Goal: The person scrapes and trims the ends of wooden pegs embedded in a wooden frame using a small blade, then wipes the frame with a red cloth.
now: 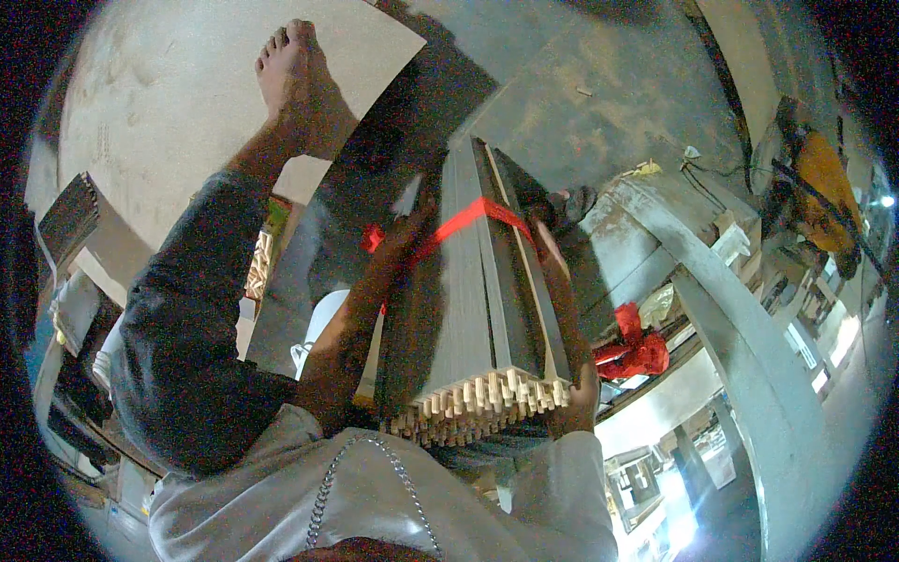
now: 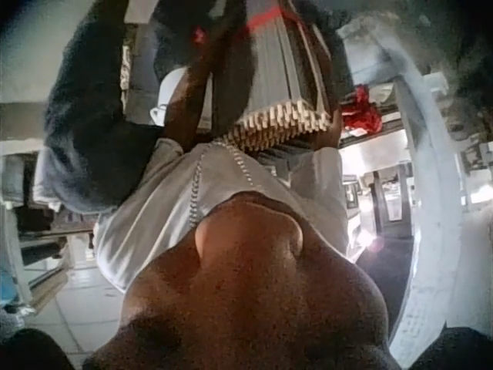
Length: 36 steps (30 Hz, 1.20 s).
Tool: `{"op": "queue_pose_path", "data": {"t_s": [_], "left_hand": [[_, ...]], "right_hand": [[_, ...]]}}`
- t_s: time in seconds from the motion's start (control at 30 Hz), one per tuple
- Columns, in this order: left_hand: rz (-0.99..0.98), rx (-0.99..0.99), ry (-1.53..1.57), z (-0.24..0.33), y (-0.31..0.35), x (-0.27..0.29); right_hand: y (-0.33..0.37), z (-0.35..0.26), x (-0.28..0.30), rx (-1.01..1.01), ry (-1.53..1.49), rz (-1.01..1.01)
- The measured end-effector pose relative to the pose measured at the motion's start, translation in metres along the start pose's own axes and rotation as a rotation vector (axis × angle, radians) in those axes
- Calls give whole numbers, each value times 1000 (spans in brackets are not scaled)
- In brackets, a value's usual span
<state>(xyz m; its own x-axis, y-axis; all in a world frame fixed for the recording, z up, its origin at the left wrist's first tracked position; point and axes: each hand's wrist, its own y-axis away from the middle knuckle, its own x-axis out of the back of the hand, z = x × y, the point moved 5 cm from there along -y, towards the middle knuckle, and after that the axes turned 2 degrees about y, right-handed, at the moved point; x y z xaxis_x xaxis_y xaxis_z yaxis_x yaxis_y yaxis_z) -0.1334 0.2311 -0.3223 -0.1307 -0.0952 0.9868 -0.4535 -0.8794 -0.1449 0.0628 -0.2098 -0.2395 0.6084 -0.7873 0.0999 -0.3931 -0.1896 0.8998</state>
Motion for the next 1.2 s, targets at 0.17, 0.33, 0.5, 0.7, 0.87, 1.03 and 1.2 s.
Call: {"op": "queue_pose_path", "data": {"t_s": [0.17,0.33,0.5,0.7,0.87,1.03,1.2], "left_hand": [[1,-10,8,1,-2,3],[20,-25,37,3,1,2],[-6,-24,-13,1,-3,-6],[-14,13,64,1,0,-12],[-1,-28,26,3,5,-7],[24,-21,34,4,4,9],[25,-9,49,10,3,24]], "right_hand": [[-35,-31,-29,79,99,-84],[-53,-32,-33,26,46,-62],[-46,-28,-30,26,37,-76],[-40,-24,-17,35,40,-67],[-42,-38,-10,75,56,-50],[-13,-82,16,142,96,18],[25,-125,53,338,-91,139]]}}
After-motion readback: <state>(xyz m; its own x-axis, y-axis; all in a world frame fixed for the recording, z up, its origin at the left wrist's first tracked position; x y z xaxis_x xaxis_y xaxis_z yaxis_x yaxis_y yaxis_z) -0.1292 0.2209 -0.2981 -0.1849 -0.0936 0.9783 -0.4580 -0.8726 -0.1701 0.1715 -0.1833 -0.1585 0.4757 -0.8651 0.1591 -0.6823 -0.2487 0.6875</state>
